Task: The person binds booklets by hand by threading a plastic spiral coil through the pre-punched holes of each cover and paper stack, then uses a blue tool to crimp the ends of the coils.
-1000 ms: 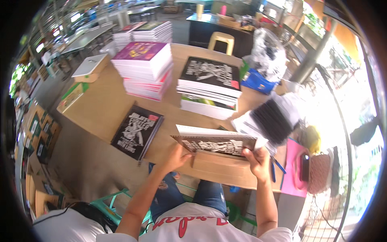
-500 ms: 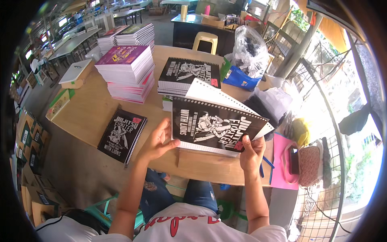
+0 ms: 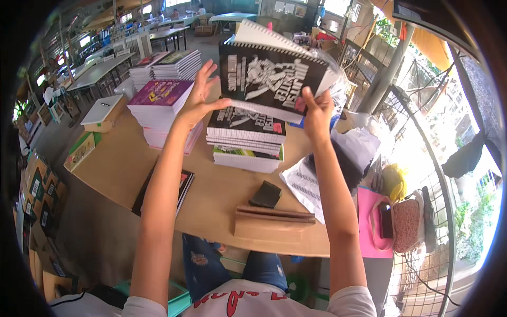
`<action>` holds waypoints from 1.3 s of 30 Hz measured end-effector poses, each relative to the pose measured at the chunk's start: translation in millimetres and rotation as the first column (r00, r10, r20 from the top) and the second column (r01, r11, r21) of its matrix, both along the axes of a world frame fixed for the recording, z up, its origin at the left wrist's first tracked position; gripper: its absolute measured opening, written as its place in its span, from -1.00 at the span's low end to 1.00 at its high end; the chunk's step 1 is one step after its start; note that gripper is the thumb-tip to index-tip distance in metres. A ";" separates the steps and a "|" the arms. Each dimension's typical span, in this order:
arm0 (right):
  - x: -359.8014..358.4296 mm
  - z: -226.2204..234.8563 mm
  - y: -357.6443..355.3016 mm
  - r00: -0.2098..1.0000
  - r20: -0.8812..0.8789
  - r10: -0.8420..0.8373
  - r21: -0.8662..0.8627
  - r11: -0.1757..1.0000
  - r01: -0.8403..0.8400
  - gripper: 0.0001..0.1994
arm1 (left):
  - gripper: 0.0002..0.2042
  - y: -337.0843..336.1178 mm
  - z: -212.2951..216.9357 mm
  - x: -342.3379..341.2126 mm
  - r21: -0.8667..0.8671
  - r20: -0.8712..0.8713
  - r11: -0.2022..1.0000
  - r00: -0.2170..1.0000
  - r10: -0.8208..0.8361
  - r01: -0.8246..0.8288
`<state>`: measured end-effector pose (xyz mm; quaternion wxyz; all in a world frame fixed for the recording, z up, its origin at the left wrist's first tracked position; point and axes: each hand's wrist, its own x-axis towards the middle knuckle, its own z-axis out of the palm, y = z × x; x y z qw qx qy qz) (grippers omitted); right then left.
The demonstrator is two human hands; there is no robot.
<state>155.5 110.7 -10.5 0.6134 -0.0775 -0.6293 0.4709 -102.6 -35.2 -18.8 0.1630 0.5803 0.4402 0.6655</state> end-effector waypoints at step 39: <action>126.2 -111.4 -176.7 0.670 0.730 -0.137 0.171 0.985 0.015 -0.77 | -0.37 -180.9 -212.1 160.7 -0.325 0.364 0.945 0.916 0.169 -0.046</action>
